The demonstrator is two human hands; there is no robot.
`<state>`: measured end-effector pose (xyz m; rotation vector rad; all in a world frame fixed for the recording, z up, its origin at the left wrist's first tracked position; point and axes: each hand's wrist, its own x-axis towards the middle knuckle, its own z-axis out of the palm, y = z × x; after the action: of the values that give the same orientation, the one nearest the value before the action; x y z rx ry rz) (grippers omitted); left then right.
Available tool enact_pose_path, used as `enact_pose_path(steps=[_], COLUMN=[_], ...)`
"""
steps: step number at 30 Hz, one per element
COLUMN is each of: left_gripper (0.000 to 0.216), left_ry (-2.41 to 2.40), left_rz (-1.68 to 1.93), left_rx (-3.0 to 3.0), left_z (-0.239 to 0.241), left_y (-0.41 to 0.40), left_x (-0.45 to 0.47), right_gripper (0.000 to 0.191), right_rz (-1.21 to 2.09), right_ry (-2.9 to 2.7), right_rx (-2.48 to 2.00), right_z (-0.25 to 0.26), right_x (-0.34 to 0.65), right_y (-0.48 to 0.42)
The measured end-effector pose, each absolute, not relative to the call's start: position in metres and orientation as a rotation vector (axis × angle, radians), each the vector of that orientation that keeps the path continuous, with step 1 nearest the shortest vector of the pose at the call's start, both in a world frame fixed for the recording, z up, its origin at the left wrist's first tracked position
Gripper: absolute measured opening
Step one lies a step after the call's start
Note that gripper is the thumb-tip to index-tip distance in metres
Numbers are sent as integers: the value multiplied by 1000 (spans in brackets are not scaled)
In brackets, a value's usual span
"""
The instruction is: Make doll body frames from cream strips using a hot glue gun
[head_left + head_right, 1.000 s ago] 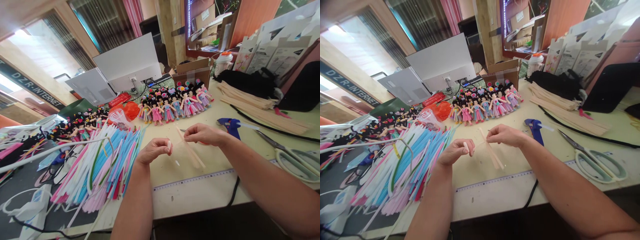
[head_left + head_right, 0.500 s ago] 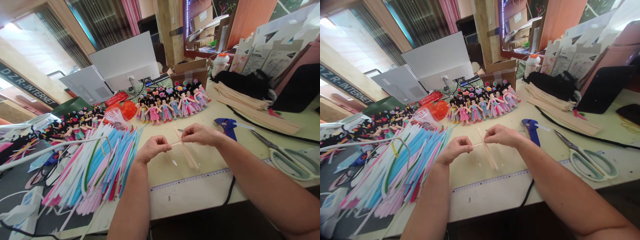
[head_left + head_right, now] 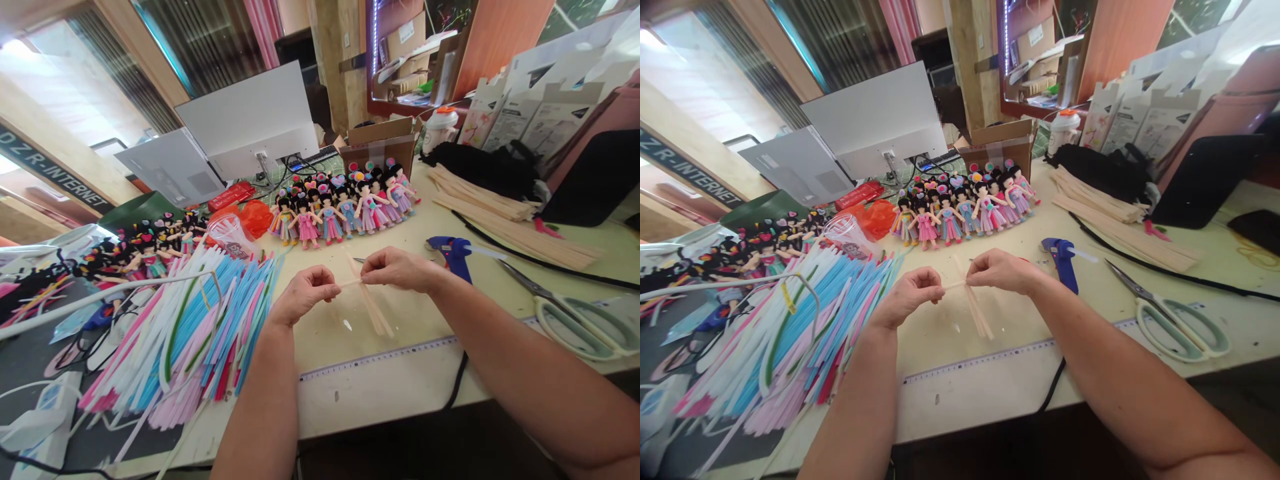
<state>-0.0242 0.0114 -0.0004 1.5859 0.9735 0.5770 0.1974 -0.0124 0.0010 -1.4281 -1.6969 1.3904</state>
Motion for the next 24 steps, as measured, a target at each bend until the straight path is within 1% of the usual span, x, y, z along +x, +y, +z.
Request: enact_pose_path(steps=[9,24], left_gripper=[20,18], left_ry=[1055,1101], left_rz=[521,543], left_rx=[1666,1693], left_z=[1,1], left_y=[12,10], left_x=[-28,-27], right_gripper=[22,21], right_rz=[1379,1379], right_ry=[-1695,-1687], right_rx=[-1466,-1466], right_z=[4,1], right_x=[197,198], right_y=[-13,-12])
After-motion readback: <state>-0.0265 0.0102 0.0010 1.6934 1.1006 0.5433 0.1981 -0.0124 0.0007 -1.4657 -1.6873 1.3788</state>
